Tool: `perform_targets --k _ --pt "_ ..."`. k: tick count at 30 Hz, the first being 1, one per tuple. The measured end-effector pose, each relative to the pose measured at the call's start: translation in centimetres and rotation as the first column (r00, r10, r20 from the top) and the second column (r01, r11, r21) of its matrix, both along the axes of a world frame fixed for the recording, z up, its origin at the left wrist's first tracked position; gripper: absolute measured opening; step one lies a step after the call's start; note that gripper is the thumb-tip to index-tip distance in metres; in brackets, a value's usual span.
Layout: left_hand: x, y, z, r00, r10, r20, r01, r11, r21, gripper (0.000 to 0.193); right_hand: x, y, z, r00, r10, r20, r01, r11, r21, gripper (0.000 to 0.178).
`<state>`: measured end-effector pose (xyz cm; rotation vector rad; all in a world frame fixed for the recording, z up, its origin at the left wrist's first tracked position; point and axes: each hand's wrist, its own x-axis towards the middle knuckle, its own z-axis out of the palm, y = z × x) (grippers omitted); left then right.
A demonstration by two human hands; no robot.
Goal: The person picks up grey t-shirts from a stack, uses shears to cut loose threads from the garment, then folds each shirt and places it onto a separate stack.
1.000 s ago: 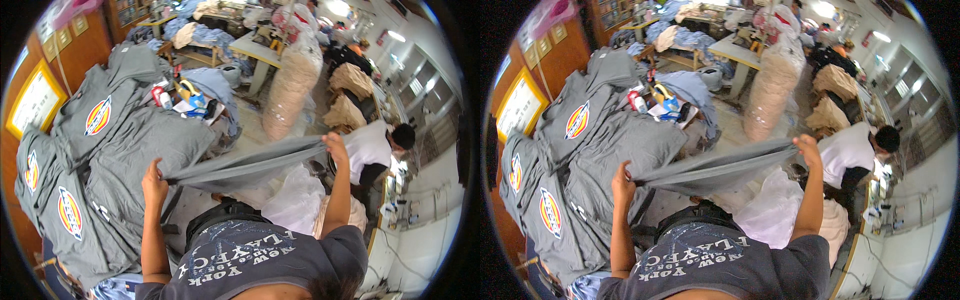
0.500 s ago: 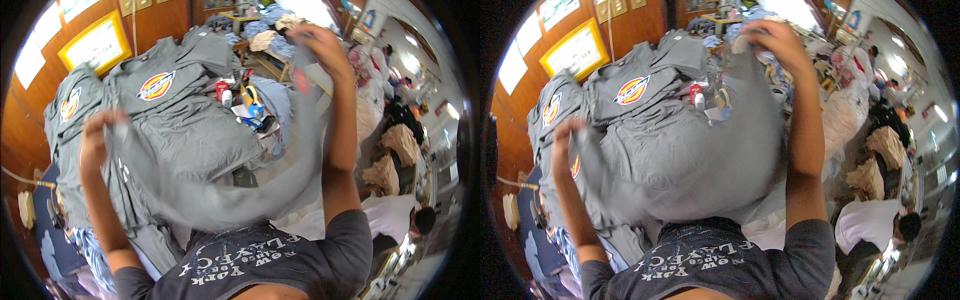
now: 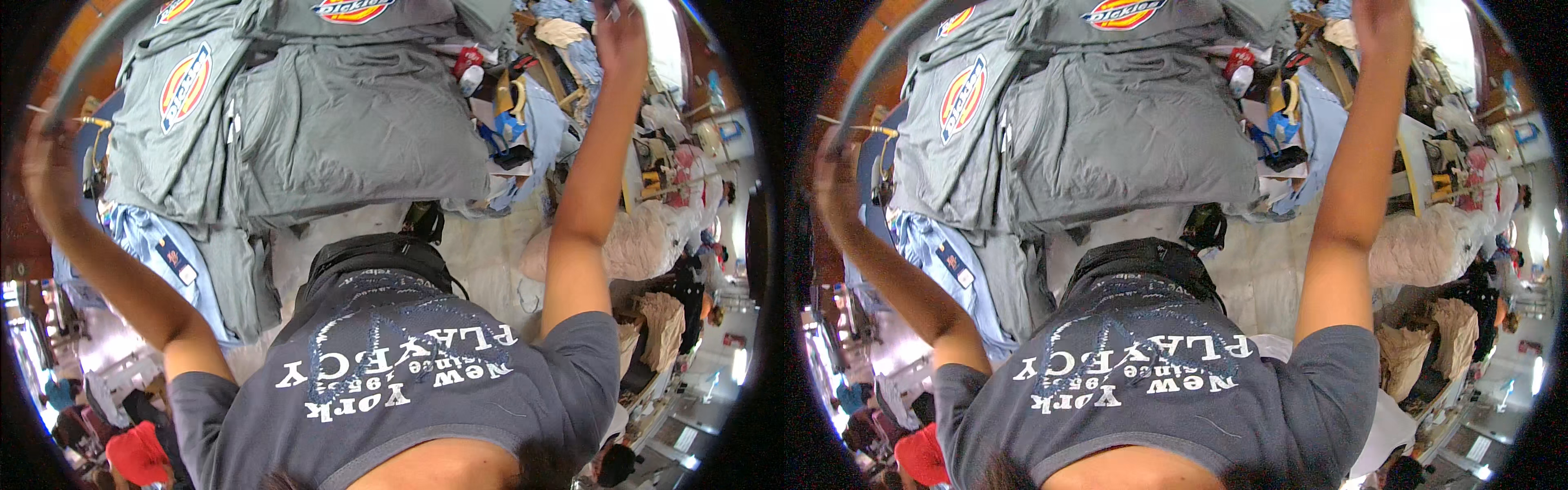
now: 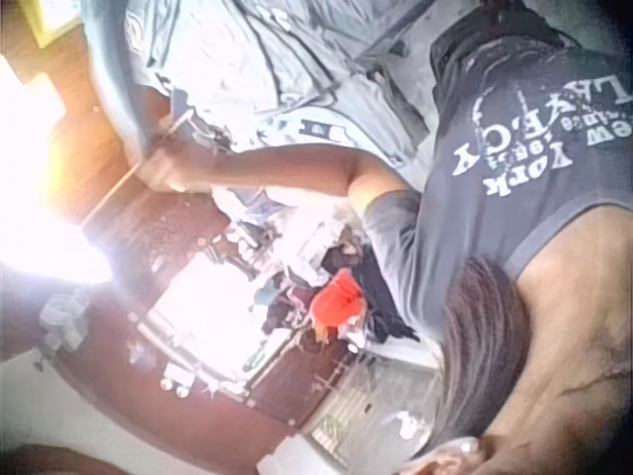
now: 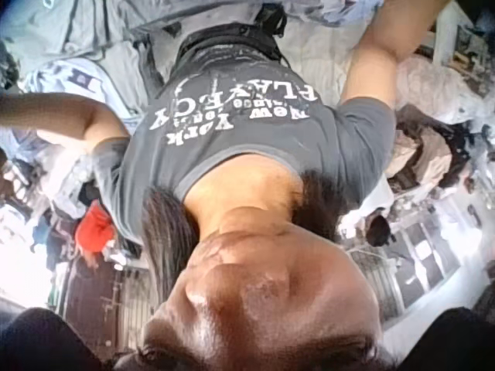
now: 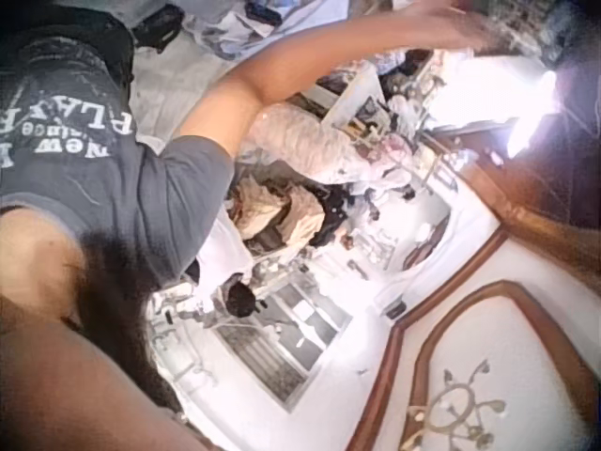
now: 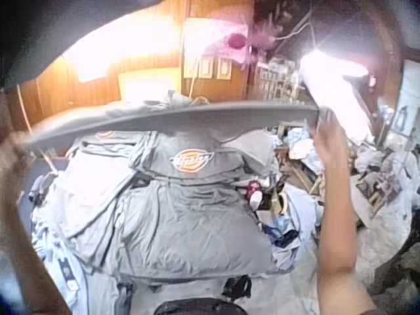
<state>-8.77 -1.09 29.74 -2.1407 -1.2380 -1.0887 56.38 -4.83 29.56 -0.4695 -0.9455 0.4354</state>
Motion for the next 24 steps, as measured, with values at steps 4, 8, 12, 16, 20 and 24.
perform_targets --k 4,8,12,16,20,24 --pt "2.3 -2.7 -17.6 0.332 0.201 0.921 0.685 0.621 -0.382 0.025 -2.5 -4.0 -17.8 0.961 0.053 -0.272 -0.187 0.848 -0.496 0.017" --pt "6.8 -5.8 -26.7 0.257 0.468 0.845 0.749 0.456 -0.481 0.025 -1.8 -10.9 -31.4 0.89 0.033 -0.455 -0.352 0.685 -0.638 0.023" --pt "7.7 -7.3 -28.9 0.098 0.54 0.836 0.796 0.462 -0.391 0.037 -2.8 -13.8 -33.4 0.851 0.082 -0.519 -0.448 0.63 -0.635 0.025" --pt "7.2 -7.5 -28.7 -0.102 0.582 0.807 0.843 0.481 -0.24 0.034 -3.0 -13.0 -30.3 0.833 0.129 -0.538 -0.508 0.562 -0.652 0.026" --pt "8.5 -6.9 -29.0 0.131 0.608 0.783 0.692 0.51 -0.512 0.038 -3.7 -11.4 -28.7 0.941 0.039 -0.337 -0.323 0.412 -0.852 0.03" --pt "8.0 -7.0 -30.3 0.024 0.58 0.814 0.719 0.556 -0.417 0.037 -3.0 -10.9 -30.3 0.967 0.042 -0.251 -0.249 0.365 -0.897 0.039"
